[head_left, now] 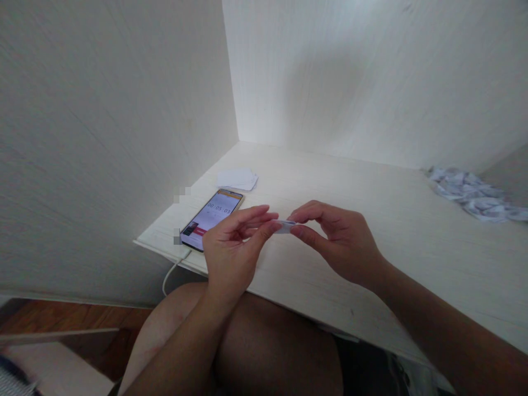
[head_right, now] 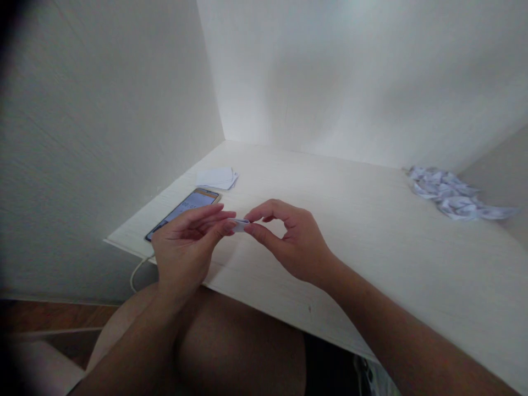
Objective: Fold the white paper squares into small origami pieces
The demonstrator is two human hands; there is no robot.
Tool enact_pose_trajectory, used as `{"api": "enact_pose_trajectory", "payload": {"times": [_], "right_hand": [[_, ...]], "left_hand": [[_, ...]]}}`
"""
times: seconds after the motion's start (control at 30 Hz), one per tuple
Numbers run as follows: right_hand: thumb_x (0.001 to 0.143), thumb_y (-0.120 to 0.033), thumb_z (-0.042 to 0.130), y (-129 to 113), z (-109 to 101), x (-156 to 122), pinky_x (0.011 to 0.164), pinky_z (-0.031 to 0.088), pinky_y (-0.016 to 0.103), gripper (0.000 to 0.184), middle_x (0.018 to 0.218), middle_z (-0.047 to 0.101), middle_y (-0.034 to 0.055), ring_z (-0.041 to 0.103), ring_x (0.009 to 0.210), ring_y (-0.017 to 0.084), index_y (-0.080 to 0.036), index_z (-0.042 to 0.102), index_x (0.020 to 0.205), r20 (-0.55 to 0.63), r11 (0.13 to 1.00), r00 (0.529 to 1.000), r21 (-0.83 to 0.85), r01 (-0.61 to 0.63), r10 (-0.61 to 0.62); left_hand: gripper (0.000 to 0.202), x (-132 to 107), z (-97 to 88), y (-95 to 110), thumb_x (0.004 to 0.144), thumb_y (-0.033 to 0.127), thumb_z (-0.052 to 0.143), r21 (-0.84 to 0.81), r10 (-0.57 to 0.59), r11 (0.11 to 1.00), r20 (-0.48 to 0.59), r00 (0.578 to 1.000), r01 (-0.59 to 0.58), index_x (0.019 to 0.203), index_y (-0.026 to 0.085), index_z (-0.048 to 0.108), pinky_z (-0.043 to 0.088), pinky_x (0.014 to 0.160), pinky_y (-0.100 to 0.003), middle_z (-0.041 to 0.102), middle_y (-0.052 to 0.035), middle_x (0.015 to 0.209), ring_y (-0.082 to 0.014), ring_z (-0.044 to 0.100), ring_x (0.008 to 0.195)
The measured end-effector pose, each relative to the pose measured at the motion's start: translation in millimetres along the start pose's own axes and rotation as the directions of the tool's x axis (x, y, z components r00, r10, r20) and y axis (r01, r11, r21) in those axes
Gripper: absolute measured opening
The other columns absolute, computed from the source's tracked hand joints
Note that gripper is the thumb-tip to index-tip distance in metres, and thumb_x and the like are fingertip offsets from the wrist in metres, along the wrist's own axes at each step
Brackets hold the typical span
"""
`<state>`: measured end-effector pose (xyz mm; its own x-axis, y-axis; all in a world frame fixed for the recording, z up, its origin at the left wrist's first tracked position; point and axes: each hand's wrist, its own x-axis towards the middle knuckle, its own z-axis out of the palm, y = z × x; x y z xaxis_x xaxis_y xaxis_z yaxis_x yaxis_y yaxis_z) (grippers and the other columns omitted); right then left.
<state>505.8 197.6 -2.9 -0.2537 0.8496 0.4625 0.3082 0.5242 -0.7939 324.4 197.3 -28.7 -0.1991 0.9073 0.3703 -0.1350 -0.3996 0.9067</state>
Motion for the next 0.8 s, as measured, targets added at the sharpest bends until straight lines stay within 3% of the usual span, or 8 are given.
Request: {"api": "enact_pose_trajectory", "payload": {"times": [0.13, 0.33, 0.53, 0.8], "right_hand": [[0.092, -0.03, 0.076, 0.1, 0.4, -0.8, 0.083, 0.053, 0.037, 0.008, 0.094, 0.078, 0.0036, 0.07, 0.088, 0.019, -0.022, 0.075, 0.096, -0.006, 1.0, 1.0, -0.014, 0.0, 0.0], [0.091, -0.028, 0.076, -2.4, 0.6, -1.1, 0.084, 0.055, 0.038, 0.006, 0.095, 0.078, 0.0034, 0.07, 0.09, 0.02, -0.024, 0.074, 0.096, -0.005, 1.0, 1.0, -0.001, 0.013, -0.013], [0.091, -0.024, 0.076, -2.1, 0.5, -0.9, 0.086, 0.056, 0.039, 0.005, 0.098, 0.079, 0.0027, 0.072, 0.092, 0.02, -0.026, 0.075, 0.096, -0.032, 0.998, 0.998, -0.029, 0.049, -0.05], [0.091, -0.018, 0.077, -6.0, 3.0, -2.6, 0.081, 0.06, 0.036, 0.009, 0.097, 0.081, 0.0027, 0.075, 0.089, 0.019, -0.026, 0.077, 0.093, -0.092, 0.958, 0.971, -0.207, 0.198, -0.22]], "left_hand": [[0.024, -1.0, 0.8, -1.6, 0.073, 0.022, 0.091, -0.039, -0.071, 0.997, 0.006, 0.997, 0.072, 0.095, 0.02, 0.082, 0.066, 0.064, -0.027, 0.083, -0.0032, 0.086, -0.0168, 0.078, 0.067], [0.019, -1.2, -0.7, -0.7, 0.073, 0.02, 0.091, 0.024, -0.032, 0.999, 0.012, 0.999, 0.031, 0.09, 0.023, 0.084, 0.067, 0.077, -0.028, 0.084, -0.0027, 0.089, -0.0183, 0.08, 0.08], [0.019, -0.1, -0.7, 1.4, 0.072, 0.018, 0.091, 0.003, -0.026, 1.0, 0.022, 0.999, 0.026, 0.089, 0.023, 0.084, 0.067, 0.078, -0.03, 0.084, -0.003, 0.087, -0.0197, 0.08, 0.081], [0.018, -0.8, 0.7, 0.3, 0.073, 0.016, 0.09, 0.04, 0.059, 0.998, -0.006, 0.998, -0.058, 0.089, 0.023, 0.083, 0.067, 0.078, -0.03, 0.083, -0.0025, 0.086, -0.0193, 0.08, 0.079]]}}
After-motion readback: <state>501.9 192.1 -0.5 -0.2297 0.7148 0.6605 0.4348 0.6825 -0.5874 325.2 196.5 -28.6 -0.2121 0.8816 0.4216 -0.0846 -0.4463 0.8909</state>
